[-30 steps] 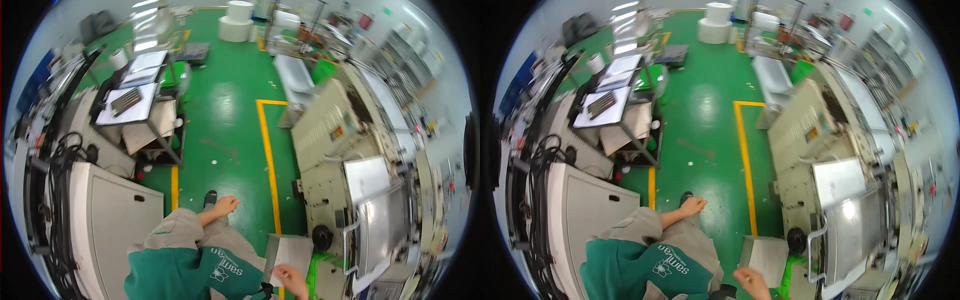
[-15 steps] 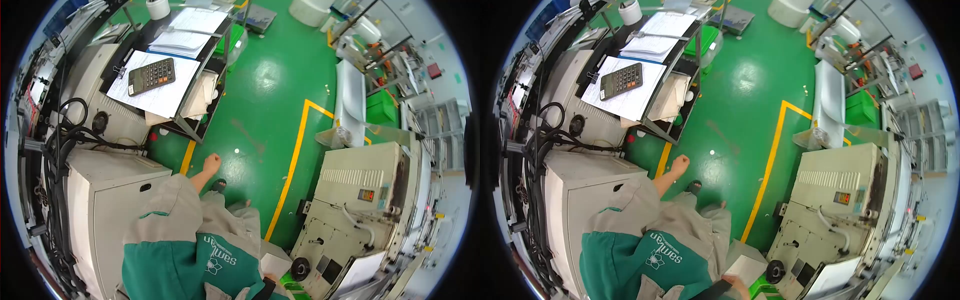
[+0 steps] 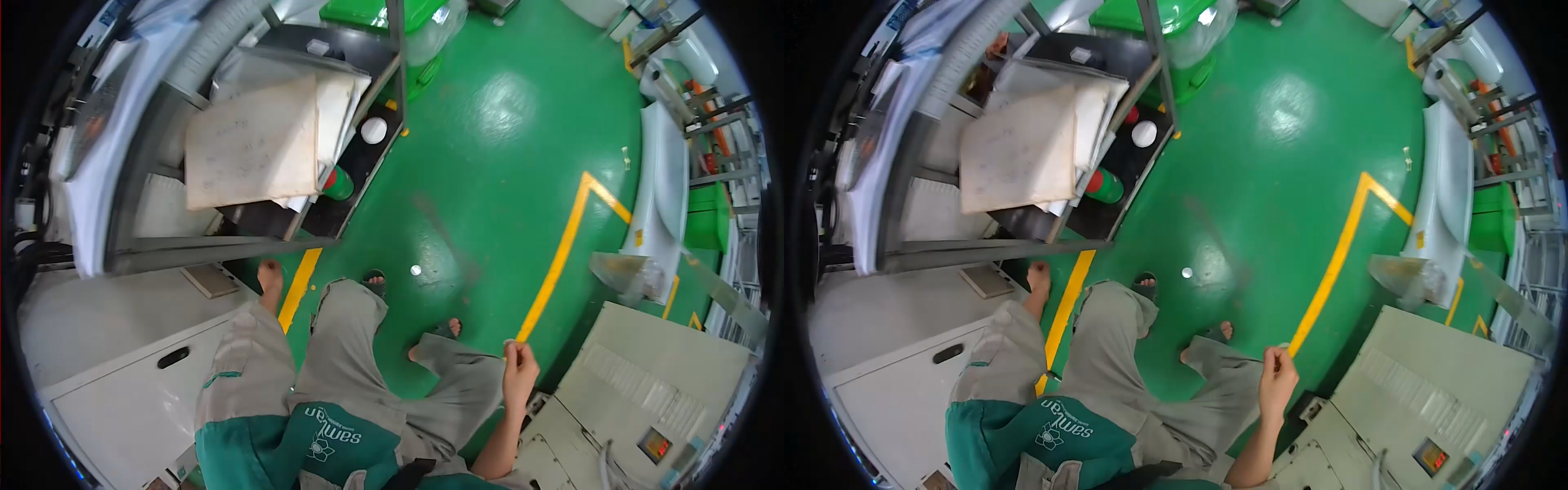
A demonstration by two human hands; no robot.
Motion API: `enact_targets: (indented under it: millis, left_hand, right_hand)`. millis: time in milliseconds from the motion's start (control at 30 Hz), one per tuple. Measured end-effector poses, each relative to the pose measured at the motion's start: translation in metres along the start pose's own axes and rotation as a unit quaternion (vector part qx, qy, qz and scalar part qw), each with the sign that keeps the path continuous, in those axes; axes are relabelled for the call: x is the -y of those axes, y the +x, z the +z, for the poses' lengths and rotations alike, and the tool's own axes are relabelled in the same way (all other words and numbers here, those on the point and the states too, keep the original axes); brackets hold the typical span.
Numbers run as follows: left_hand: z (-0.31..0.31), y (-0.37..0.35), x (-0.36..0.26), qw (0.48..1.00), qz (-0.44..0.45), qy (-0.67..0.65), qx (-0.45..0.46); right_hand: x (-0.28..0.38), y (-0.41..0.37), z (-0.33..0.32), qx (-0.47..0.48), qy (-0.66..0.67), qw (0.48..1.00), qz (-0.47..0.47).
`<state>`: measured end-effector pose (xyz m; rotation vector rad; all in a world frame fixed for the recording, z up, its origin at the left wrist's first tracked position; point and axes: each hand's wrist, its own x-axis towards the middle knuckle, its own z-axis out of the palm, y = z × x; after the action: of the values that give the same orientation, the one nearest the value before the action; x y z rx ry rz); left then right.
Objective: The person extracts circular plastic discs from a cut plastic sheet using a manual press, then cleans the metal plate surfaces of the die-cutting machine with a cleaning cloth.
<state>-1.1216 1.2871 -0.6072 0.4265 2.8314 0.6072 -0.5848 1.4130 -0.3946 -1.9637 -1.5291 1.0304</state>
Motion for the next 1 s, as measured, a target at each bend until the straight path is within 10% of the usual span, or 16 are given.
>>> enact_targets:
  millis: [133, 367, 467, 500, 767, 900, 1000]
  left_hand:
    - [0.065, 0.077, -0.01, 0.993, 0.07, -0.022, -0.095]
    - [0.1, 0.119, -0.102, 0.906, 0.338, -0.159, 0.197]
    - [0.137, 0.102, -0.132, 0.824, 0.427, -0.297, 0.227]
    - [0.15, 0.109, -0.129, 0.865, 0.431, -0.191, 0.171]
    - [0.154, 0.076, -0.136, 0.832, 0.241, -0.468, 0.173]
    - [0.119, 0.057, -0.088, 0.896, 0.17, -0.411, 0.017]
    - [0.098, 0.036, -0.026, 0.918, 0.111, -0.359, -0.125]
  right_hand:
    - [-0.02, 0.088, 0.083, 0.084, 0.036, 0.991, -0.093]
    - [0.014, 0.214, 0.23, 0.314, -0.086, 0.864, -0.384]
    - [0.028, 0.253, 0.325, 0.318, -0.059, 0.858, -0.399]
    - [0.033, 0.263, 0.358, 0.295, -0.048, 0.859, -0.416]
    - [0.074, 0.287, 0.577, 0.186, 0.22, 0.912, -0.293]
    - [0.079, 0.266, 0.582, 0.16, -0.055, 0.938, -0.302]
    - [0.077, 0.266, 0.565, 0.203, 0.059, 0.957, -0.201]
